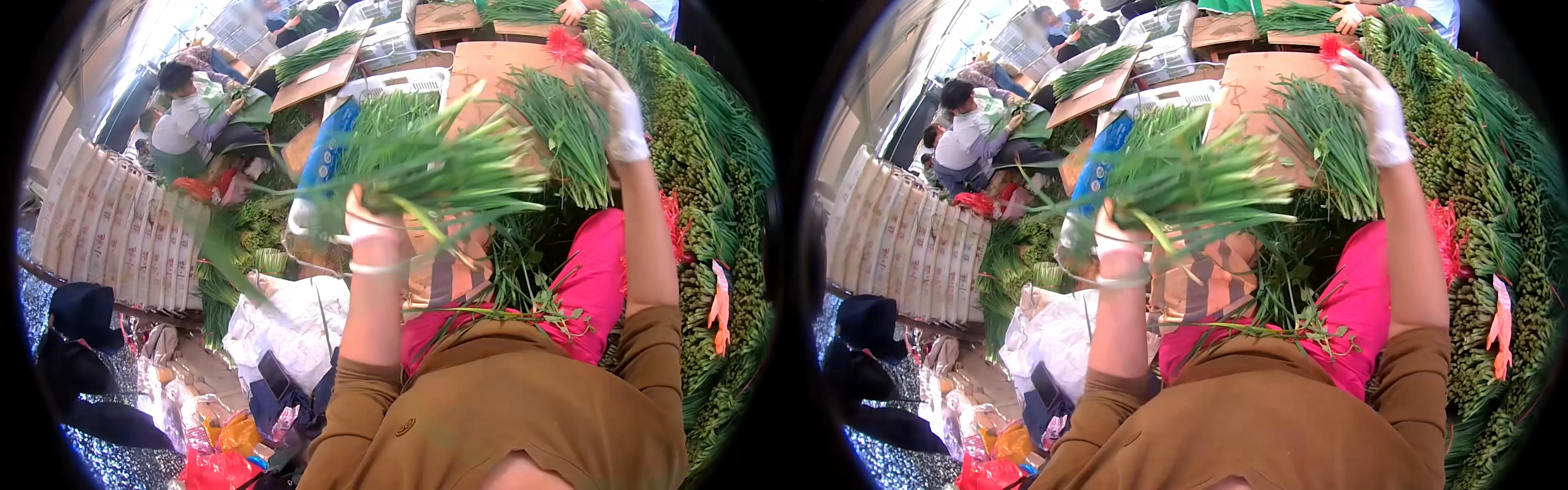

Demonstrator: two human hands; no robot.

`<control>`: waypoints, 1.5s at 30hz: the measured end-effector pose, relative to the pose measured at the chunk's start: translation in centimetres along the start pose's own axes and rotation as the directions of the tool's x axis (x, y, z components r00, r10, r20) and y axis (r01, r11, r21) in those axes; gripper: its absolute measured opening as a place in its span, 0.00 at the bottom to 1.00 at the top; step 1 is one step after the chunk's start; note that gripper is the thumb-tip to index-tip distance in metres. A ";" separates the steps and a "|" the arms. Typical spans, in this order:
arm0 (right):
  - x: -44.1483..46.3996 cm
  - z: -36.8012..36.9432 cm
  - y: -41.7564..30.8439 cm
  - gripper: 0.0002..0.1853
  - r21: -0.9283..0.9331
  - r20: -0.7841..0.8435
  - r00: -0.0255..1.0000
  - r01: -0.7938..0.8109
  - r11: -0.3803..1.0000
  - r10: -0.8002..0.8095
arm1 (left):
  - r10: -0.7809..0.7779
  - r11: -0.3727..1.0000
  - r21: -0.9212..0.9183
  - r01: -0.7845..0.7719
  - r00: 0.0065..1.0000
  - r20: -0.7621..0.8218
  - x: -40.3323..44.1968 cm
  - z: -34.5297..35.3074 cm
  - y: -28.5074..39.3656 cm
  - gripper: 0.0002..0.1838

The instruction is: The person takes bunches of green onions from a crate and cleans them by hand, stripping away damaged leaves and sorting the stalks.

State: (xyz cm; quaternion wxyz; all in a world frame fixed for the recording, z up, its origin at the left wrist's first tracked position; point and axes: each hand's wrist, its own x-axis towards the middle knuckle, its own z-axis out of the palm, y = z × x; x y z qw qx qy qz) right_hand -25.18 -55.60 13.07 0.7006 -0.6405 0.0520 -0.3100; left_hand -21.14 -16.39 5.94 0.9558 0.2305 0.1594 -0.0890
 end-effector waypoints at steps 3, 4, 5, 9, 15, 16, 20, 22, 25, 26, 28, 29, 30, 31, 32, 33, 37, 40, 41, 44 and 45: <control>-3.5 -1.0 1.8 0.15 -0.042 0.052 0.999 -0.011 0.999 0.013 | -0.053 0.961 -0.272 -0.052 0.929 -0.366 -0.3 -9.9 0.2 0.22; -5.0 -0.9 2.3 0.14 -0.076 0.087 0.996 -0.007 0.997 0.013 | -0.002 0.964 -0.248 -0.098 0.928 -0.374 -0.6 -11.4 0.0 0.22; -6.5 -0.8 2.8 0.13 -0.111 0.120 0.993 0.001 0.994 0.012 | 0.047 0.965 -0.223 -0.140 0.925 -0.377 -0.7 -12.2 -0.4 0.21; -14.3 4.7 2.5 0.09 -0.234 0.406 0.913 0.073 0.970 0.029 | 0.057 0.994 -0.062 -0.093 0.900 -0.431 -1.4 -10.4 -0.1 0.22; -20.6 10.6 3.9 0.13 -0.448 0.805 0.585 0.492 0.747 0.098 | 0.097 0.982 -0.112 -0.154 0.912 -0.399 -1.7 -8.5 0.2 0.24; -21.4 11.8 4.2 0.16 -0.521 0.779 0.569 0.354 0.777 0.263 | 0.110 0.987 -0.058 -0.147 0.903 -0.416 -2.8 -6.7 -0.1 0.24; -22.3 15.8 5.9 0.22 -0.614 0.780 0.475 0.453 0.647 0.408 | 0.144 0.985 -0.073 -0.158 0.974 -0.173 -4.2 -7.2 -0.9 0.22; -23.0 17.0 6.6 0.18 -0.598 0.785 0.528 0.508 0.620 0.324 | 0.137 0.989 -0.022 -0.146 0.964 -0.228 -3.8 -7.4 -0.8 0.27; -23.6 17.3 8.3 0.16 -0.544 0.834 0.469 0.614 0.571 0.290 | 0.139 0.989 -0.008 -0.150 0.936 -0.323 -4.8 -6.0 -0.7 0.24; -23.5 17.0 8.4 0.17 -0.550 0.830 0.469 0.597 0.584 0.303 | 0.181 0.982 0.003 -0.188 0.943 -0.279 -3.6 -7.9 -0.7 0.22; -23.2 16.2 7.7 0.17 -0.563 0.821 0.460 0.559 0.609 0.338 | 0.195 0.978 -0.018 -0.208 0.940 -0.281 -3.4 -7.7 -0.8 0.19; -23.0 16.1 7.1 0.18 -0.577 0.814 0.454 0.564 0.591 0.361 | 0.171 0.982 -0.028 -0.187 0.939 -0.298 -3.3 -7.6 -0.9 0.19; -22.9 16.1 6.4 0.18 -0.590 0.806 0.449 0.568 0.573 0.386 | 0.146 0.985 -0.038 -0.166 0.937 -0.316 -3.7 -6.8 -1.0 0.19; -22.9 16.2 6.0 0.19 -0.602 0.799 0.440 0.573 0.557 0.410 | 0.122 0.988 -0.049 -0.147 0.934 -0.335 -3.9 -6.5 -1.1 0.19; -23.4 16.5 6.8 0.21 -0.589 0.806 0.479 0.596 0.546 0.347 | 0.142 0.986 -0.041 -0.161 0.947 -0.287 -3.4 -7.2 -1.3 0.19; -23.6 17.0 7.2 0.20 -0.594 0.803 0.490 0.608 0.527 0.339 | 0.163 0.984 -0.034 -0.175 0.958 -0.238 -2.4 -8.6 -1.7 0.19; -24.7 18.2 9.8 0.09 -0.570 0.821 0.516 0.711 0.411 0.245 | 0.183 0.975 -0.093 -0.202 0.966 -0.181 -2.5 -8.2 -1.9 0.18; -24.6 17.5 9.5 0.07 -0.557 0.831 0.501 0.736 0.386 0.243 | 0.179 0.976 -0.088 -0.198 0.966 -0.187 -2.9 -7.6 -1.6 0.18; -24.5 16.6 9.1 0.07 -0.571 0.820 0.465 0.715 0.403 0.335 | 0.173 0.977 -0.098 -0.191 0.970 -0.174 -2.7 -8.0 -1.4 0.18; -23.9 12.2 7.1 0.07 -0.584 0.761 0.325 0.720 0.375 0.562 | 0.176 0.968 -0.154 -0.198 0.973 -0.148 -1.2 -10.0 -1.0 0.16; -23.6 10.0 7.5 0.07 -0.557 0.737 0.284 0.768 0.314 0.613 | 0.178 0.964 -0.166 -0.207 0.968 -0.176 -1.0 -10.2 -0.9 0.16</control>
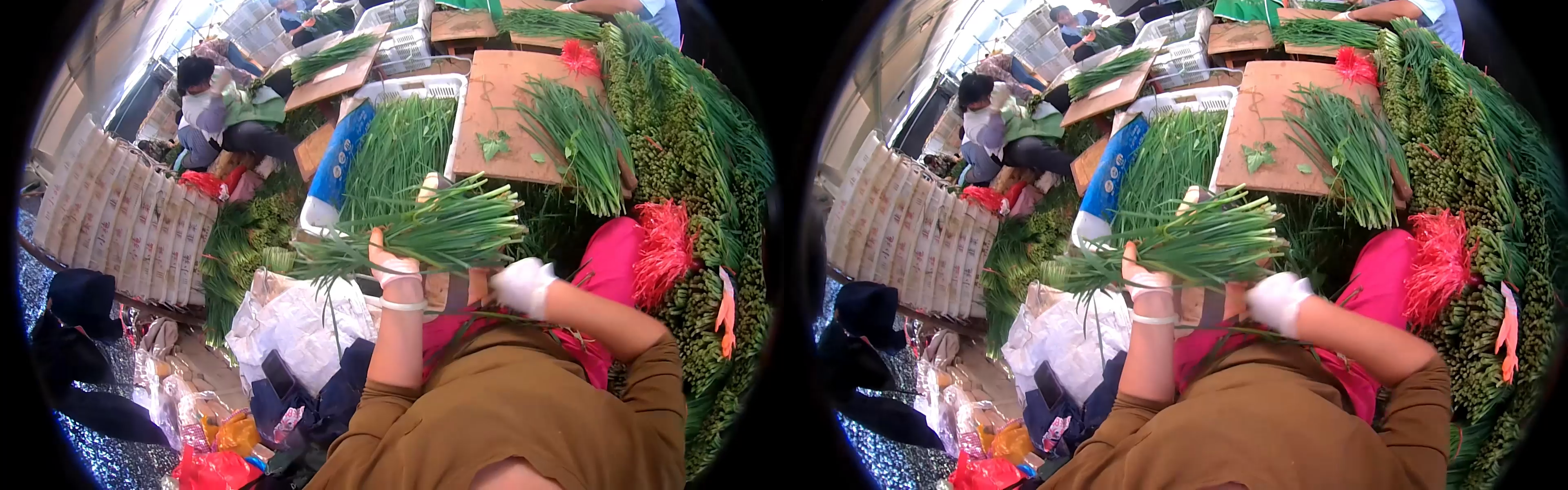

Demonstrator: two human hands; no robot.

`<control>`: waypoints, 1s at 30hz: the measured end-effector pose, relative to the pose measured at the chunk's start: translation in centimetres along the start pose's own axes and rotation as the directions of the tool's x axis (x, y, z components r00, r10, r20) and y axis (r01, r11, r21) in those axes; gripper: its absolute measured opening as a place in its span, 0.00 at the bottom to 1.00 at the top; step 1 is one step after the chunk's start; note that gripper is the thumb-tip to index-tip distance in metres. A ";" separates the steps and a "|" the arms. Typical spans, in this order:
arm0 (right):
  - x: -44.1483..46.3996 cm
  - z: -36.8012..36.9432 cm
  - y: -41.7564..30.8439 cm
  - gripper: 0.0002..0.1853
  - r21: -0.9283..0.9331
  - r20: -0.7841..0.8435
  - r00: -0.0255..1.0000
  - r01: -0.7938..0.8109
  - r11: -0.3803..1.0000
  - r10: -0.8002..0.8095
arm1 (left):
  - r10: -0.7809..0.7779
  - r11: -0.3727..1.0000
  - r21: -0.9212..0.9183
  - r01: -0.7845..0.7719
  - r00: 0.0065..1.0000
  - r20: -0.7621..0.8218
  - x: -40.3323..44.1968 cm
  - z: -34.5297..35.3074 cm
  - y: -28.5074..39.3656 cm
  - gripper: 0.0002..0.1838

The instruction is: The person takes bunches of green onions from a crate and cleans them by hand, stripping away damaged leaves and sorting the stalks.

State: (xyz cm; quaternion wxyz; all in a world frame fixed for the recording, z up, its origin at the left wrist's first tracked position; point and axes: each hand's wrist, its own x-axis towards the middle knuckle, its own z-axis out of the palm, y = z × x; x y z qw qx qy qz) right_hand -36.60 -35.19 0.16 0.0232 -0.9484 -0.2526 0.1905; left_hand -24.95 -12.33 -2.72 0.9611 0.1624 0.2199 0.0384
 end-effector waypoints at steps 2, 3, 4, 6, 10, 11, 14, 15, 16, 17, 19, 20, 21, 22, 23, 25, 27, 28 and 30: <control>-3.3 -1.3 2.8 0.08 -0.113 0.184 0.947 -0.246 0.963 0.264 | 0.005 1.000 -0.005 -0.005 1.000 -0.017 0.1 -0.2 0.2 0.15; -4.1 -0.9 4.9 0.08 -0.244 0.267 0.920 -0.224 0.944 0.287 | 0.013 1.000 -0.017 -0.014 1.000 -0.027 0.0 0.0 0.2 0.15; -4.8 -0.4 6.9 0.08 -0.369 0.341 0.885 -0.185 0.911 0.318 | 0.023 0.999 -0.030 -0.024 0.999 -0.036 0.1 0.2 0.3 0.15; -5.9 0.1 9.1 0.09 -0.532 0.371 0.864 -0.103 0.840 0.341 | -0.007 1.000 0.008 0.008 0.997 -0.081 0.2 0.4 0.4 0.14; -5.2 -5.6 7.9 0.11 -0.299 0.151 0.941 -0.247 0.922 0.301 | -0.035 0.998 0.040 0.039 0.995 -0.096 -1.0 1.7 0.9 0.15; -4.2 -6.4 7.5 0.12 -0.169 -0.095 0.974 -0.219 0.961 0.206 | -0.028 0.997 0.069 0.031 0.998 -0.052 -1.4 1.6 0.9 0.15; 0.1 -9.0 5.3 0.13 -0.080 -0.625 0.773 0.075 0.994 -0.109 | -0.008 0.998 0.057 0.008 1.000 -0.008 -1.3 1.4 0.7 0.15; 1.7 -10.3 3.6 0.19 -0.073 -0.690 0.713 0.101 0.992 -0.123 | 0.000 0.999 0.037 0.000 1.000 -0.007 -1.3 1.4 0.7 0.15; 3.6 -10.6 2.4 0.23 -0.122 -0.719 0.680 0.078 0.990 -0.142 | -0.005 0.999 0.044 0.003 0.999 0.038 -1.4 1.4 0.7 0.15; 4.6 -11.2 1.1 0.25 -0.158 -0.738 0.645 0.120 0.980 -0.198 | -0.010 0.999 0.051 0.006 0.996 0.083 -1.8 1.4 0.6 0.15; 7.2 -11.1 -0.3 0.16 -0.262 -0.692 0.650 0.179 0.948 -0.314 | 0.008 0.993 0.116 -0.025 0.990 0.140 -3.2 2.0 0.4 0.13; 8.1 -11.2 -0.5 0.13 -0.319 -0.613 0.693 0.224 0.921 -0.380 | -0.015 0.994 0.105 0.004 0.994 0.107 -3.9 2.4 0.6 0.13; 8.1 -11.8 -0.8 0.11 -0.301 -0.680 0.630 0.226 0.926 -0.375 | -0.039 0.995 0.092 0.032 0.996 0.074 -4.3 2.9 0.8 0.12; 7.9 -12.4 -0.9 0.10 -0.285 -0.740 0.563 0.231 0.930 -0.367 | -0.063 0.995 0.074 0.060 0.997 0.040 -4.7 3.4 1.0 0.12; 7.4 -13.0 -1.0 0.08 -0.267 -0.792 0.497 0.239 0.933 -0.354 | -0.053 0.996 0.076 0.045 0.992 0.115 -5.3 3.9 1.2 0.12; 5.2 -15.3 1.4 0.06 -0.112 -0.945 0.234 0.419 0.901 -0.226 | -0.015 0.999 0.051 0.010 0.996 0.093 -2.8 1.6 1.9 0.13; 1.6 -16.5 3.3 0.06 0.311 -0.945 0.271 0.556 0.771 0.185 | -0.002 0.999 0.043 0.002 1.000 -0.004 -1.7 1.1 2.2 0.12; -0.4 -16.7 5.3 0.06 0.407 -0.889 0.392 0.436 0.803 0.238 | -0.003 0.999 0.044 0.007 0.996 -0.090 -1.5 1.2 2.4 0.12; -3.9 -15.8 7.6 0.15 0.319 -0.605 0.780 0.056 0.946 0.158 | 0.000 0.998 0.056 0.009 0.986 -0.170 -1.5 1.5 2.2 0.12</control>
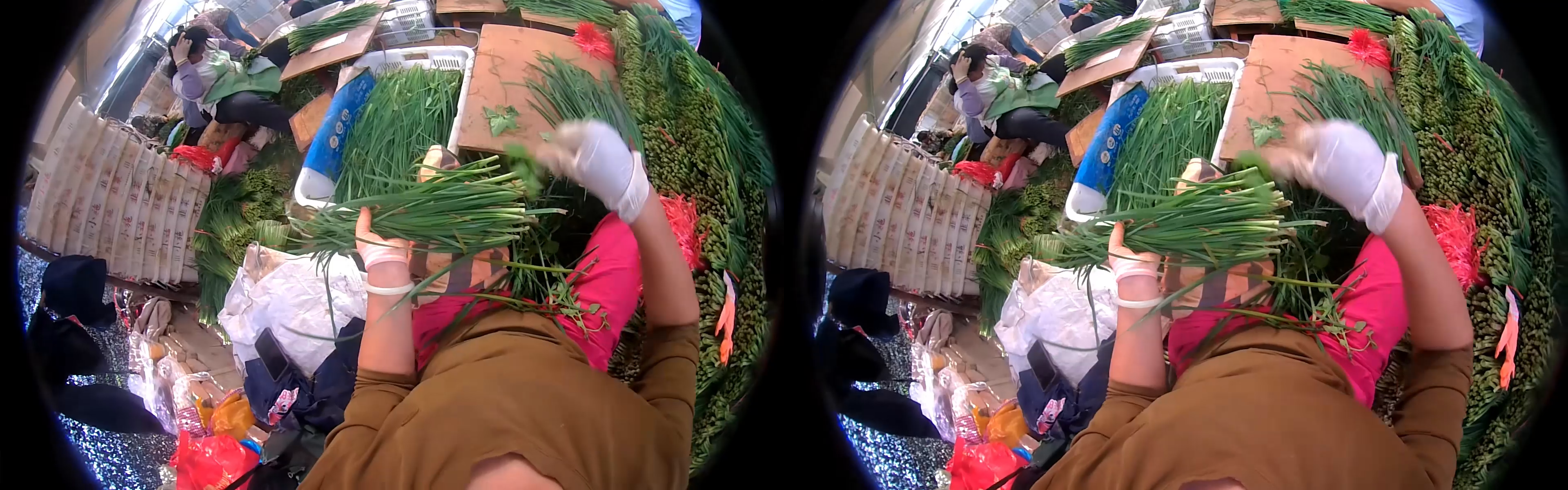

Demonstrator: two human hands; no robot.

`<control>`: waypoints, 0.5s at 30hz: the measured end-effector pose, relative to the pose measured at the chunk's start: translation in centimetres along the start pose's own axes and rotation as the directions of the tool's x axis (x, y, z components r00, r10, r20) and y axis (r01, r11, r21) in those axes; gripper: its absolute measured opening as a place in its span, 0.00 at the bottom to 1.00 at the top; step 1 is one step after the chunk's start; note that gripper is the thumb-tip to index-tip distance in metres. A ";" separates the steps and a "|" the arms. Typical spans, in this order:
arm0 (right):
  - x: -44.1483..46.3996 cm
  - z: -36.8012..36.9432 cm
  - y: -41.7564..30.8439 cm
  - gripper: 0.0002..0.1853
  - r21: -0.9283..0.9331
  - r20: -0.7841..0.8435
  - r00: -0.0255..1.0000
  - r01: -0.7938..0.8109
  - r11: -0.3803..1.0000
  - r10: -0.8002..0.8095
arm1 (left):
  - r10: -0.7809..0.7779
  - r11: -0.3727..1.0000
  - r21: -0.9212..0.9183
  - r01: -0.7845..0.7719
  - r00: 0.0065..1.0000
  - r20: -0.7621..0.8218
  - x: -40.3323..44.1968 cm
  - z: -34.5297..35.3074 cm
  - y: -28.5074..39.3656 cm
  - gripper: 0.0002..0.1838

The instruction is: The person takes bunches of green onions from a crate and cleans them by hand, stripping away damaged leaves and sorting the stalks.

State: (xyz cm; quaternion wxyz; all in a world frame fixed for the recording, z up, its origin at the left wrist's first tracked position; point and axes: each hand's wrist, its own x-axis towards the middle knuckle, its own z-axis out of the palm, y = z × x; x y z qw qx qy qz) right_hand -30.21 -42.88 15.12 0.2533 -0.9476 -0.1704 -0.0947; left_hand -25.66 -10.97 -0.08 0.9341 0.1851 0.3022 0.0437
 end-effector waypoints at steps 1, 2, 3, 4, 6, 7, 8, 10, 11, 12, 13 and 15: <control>-0.6 0.6 -0.4 0.16 -0.157 0.166 0.985 -0.029 0.987 0.055 | 0.005 1.000 0.014 -0.005 1.000 0.002 -0.5 0.1 -0.2 0.13; -1.4 1.6 -0.8 0.18 -0.311 0.314 0.940 -0.035 0.950 0.137 | 0.007 0.999 0.034 -0.008 1.000 0.005 -0.7 0.2 -0.3 0.14; -2.3 3.8 -1.0 0.19 -0.242 0.274 0.959 -0.011 0.970 0.079 | 0.030 1.000 0.000 -0.030 0.999 0.040 1.5 -1.4 -0.4 0.12; -3.2 6.3 -1.2 0.21 -0.173 0.229 0.973 0.020 0.985 0.021 | 0.028 1.000 -0.009 -0.027 0.999 0.047 1.4 -1.3 -0.5 0.11; -3.1 9.8 -3.0 0.21 -0.118 0.321 0.941 -0.069 0.991 0.104 | 0.035 0.999 -0.034 -0.033 0.998 0.055 0.4 -1.1 -0.5 0.10; -2.8 11.5 -3.7 0.20 -0.151 0.299 0.948 -0.064 0.986 0.108 | 0.010 0.999 -0.038 -0.009 1.000 0.015 -1.4 0.1 -0.6 0.11; -2.4 13.3 -4.2 0.20 -0.181 0.276 0.955 -0.063 0.981 0.112 | 0.014 0.999 -0.052 -0.012 0.999 0.040 -1.2 -0.4 -0.7 0.11; -1.8 17.3 -3.9 0.19 -0.077 0.257 0.959 -0.102 0.992 0.119 | 0.019 0.997 -0.072 -0.012 0.995 0.097 0.0 -2.0 -0.8 0.12; -2.1 18.9 -3.6 0.17 -0.012 0.238 0.970 -0.058 0.998 0.059 | -0.011 1.000 -0.011 0.015 0.960 0.278 0.2 -3.1 -0.6 0.14; -2.7 18.6 -4.4 0.14 0.110 0.181 0.983 -0.036 0.993 0.015 | -0.009 1.000 -0.016 0.013 0.971 0.238 0.3 -2.6 -0.4 0.14; -3.5 17.5 -5.2 0.11 0.250 0.171 0.979 0.068 0.966 -0.113 | -0.008 1.000 -0.023 0.013 0.982 0.190 0.0 -2.0 -0.2 0.14; -5.0 13.7 -7.0 0.07 0.597 0.351 0.925 -0.098 0.796 -0.149 | -0.035 0.998 -0.049 0.037 0.998 0.050 -0.9 -0.9 0.0 0.18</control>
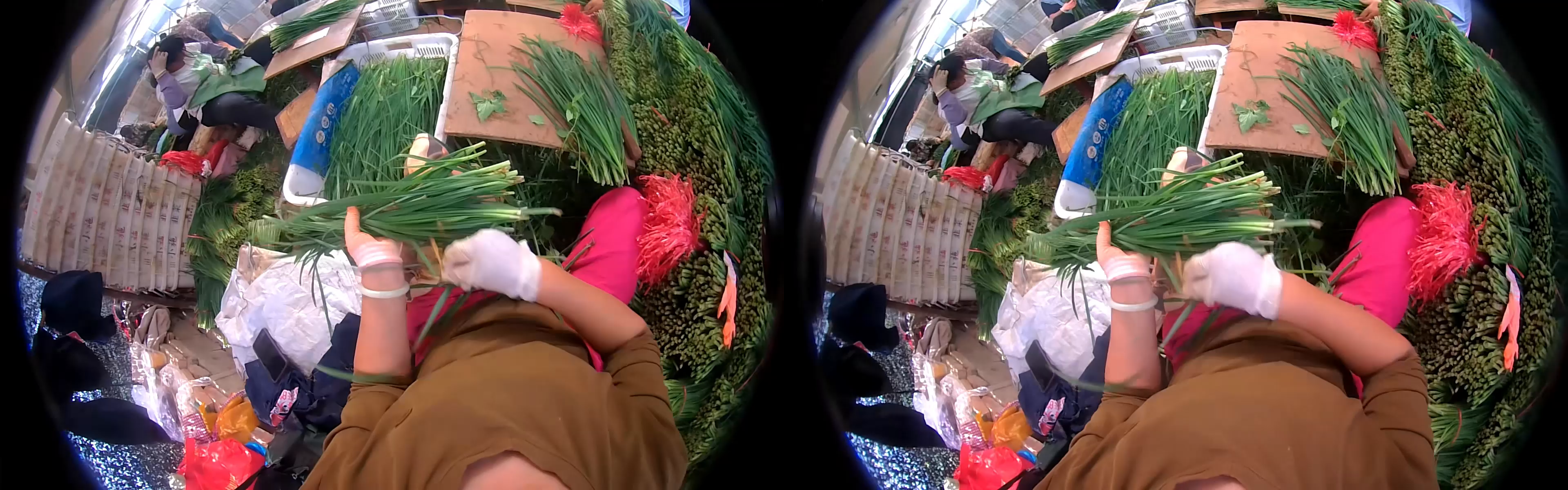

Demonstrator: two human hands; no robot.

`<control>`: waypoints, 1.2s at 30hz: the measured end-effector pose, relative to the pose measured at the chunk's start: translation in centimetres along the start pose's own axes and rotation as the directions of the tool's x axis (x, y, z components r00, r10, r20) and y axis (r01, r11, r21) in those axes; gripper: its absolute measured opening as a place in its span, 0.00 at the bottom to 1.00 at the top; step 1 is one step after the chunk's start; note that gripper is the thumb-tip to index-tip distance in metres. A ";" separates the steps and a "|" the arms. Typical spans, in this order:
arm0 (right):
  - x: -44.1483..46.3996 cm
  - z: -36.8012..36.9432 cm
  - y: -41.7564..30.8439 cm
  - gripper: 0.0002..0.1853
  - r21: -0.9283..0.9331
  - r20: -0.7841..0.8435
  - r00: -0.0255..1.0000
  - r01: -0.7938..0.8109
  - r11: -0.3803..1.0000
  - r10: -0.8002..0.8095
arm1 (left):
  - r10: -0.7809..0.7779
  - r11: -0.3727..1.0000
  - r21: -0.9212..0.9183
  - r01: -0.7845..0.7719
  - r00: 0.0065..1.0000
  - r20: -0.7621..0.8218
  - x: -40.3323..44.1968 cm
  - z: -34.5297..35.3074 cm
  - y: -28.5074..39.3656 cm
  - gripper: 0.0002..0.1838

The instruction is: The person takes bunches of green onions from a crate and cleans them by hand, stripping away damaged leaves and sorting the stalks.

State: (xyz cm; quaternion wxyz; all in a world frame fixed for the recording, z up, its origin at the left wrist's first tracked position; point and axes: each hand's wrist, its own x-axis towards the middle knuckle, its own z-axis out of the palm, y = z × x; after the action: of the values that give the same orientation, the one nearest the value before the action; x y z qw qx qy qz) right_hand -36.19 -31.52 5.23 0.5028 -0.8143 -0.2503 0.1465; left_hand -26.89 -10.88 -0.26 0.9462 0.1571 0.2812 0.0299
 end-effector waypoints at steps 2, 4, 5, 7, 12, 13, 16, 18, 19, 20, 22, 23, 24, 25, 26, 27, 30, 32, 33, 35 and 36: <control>-2.5 -1.4 -2.2 0.06 0.226 0.198 0.978 -0.115 0.967 0.070 | 0.016 1.000 0.000 -0.016 1.000 -0.009 1.1 -0.4 0.0 0.18; -5.3 -3.9 -3.7 0.06 0.227 0.337 0.940 -0.127 0.966 0.044 | 0.030 0.998 0.049 -0.029 0.999 -0.029 1.0 -0.3 -0.1 0.18; -6.4 -5.2 -4.4 0.06 0.274 0.434 0.896 -0.224 0.935 0.087 | 0.028 0.999 0.044 -0.027 0.999 -0.024 1.3 -0.5 0.0 0.17; -7.8 -7.3 -2.5 0.07 0.246 0.588 0.809 -0.186 0.951 0.006 | 0.028 0.999 0.033 -0.027 1.000 -0.013 1.8 -0.8 0.2 0.17; -6.0 -7.8 -3.9 0.07 0.265 -0.065 0.997 0.051 0.963 -0.035 | -0.013 0.999 0.053 0.005 0.989 0.146 0.7 -1.1 0.5 0.13; -4.5 -7.3 -3.6 0.08 0.029 -0.141 0.988 0.072 0.997 -0.067 | -0.021 0.999 0.038 0.015 0.986 0.168 1.1 -1.3 0.5 0.12; 1.5 -4.5 -2.8 0.10 -0.373 -0.180 0.966 0.109 0.921 -0.188 | -0.044 0.998 0.055 0.035 0.982 0.183 0.6 -0.9 0.4 0.12; 5.6 -2.3 -1.0 0.13 -0.549 -0.226 0.914 0.165 0.819 -0.336 | -0.052 0.994 0.107 0.029 0.975 0.217 -1.2 -0.3 0.0 0.13; 7.2 -1.7 -0.8 0.12 -0.613 -0.195 0.926 0.143 0.777 -0.324 | -0.058 0.994 0.106 0.034 0.971 0.230 -1.8 0.1 -0.3 0.14; 9.0 -1.0 0.5 0.11 -0.666 -0.160 0.920 0.166 0.727 -0.357 | -0.065 0.994 0.106 0.041 0.968 0.241 -2.4 0.4 -0.6 0.15; 10.3 -0.7 0.9 0.09 -0.623 -0.199 0.882 0.223 0.750 -0.428 | -0.066 0.993 0.111 0.034 0.953 0.296 -1.3 -0.4 -0.3 0.20; 10.4 -0.7 1.2 0.08 -0.522 -0.277 0.846 0.266 0.810 -0.456 | -0.065 0.993 0.110 0.034 0.956 0.285 -0.8 -0.7 -0.1 0.20; 10.2 -0.7 0.9 0.06 -0.413 -0.355 0.809 0.314 0.855 -0.469 | -0.064 0.994 0.107 0.036 0.960 0.271 -0.7 -0.6 0.0 0.21; 9.4 -1.5 -0.3 0.05 -0.121 -0.382 0.876 0.270 0.955 -0.296 | -0.066 0.994 0.103 0.040 0.964 0.256 -0.7 -0.5 0.1 0.21; 8.1 -3.0 -2.6 0.05 0.181 -0.355 0.928 0.190 0.965 -0.116 | -0.074 0.995 0.078 0.055 0.960 0.270 -0.8 -0.2 0.0 0.21; 6.6 -4.6 -4.7 0.05 0.463 -0.277 0.959 0.084 0.882 0.055 | -0.079 0.996 0.049 0.070 0.971 0.227 0.0 -0.4 0.0 0.21; 1.4 -8.8 -7.0 0.01 0.646 -0.441 0.896 0.280 0.710 0.048 | -0.120 0.992 -0.027 0.124 0.984 0.135 1.8 -1.0 0.4 0.19; -2.0 -11.6 -6.1 0.02 0.607 -0.541 0.837 0.453 0.653 -0.078 | -0.097 0.995 0.020 0.095 0.984 0.151 1.5 -0.9 0.4 0.19; -3.5 -12.9 -5.6 0.03 0.576 -0.552 0.815 0.524 0.628 -0.174 | -0.088 0.996 0.043 0.082 0.983 0.160 1.4 -0.9 0.6 0.18; -6.4 -15.1 -3.0 0.02 0.619 -0.391 0.887 0.450 0.644 -0.244 | -0.116 0.993 0.034 0.111 0.956 0.269 4.1 -3.5 1.8 0.17; -7.0 -15.2 -2.6 0.06 0.375 -0.405 0.880 0.409 0.832 -0.250 | -0.055 0.998 0.037 0.045 0.950 0.308 4.3 -3.9 2.1 0.17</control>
State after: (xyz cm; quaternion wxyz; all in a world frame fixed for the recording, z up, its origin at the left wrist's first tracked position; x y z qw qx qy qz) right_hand -35.24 -45.84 14.30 0.7303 -0.6317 -0.2579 -0.0322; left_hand -25.32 -7.14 -4.99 0.9766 0.1667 0.1343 -0.0232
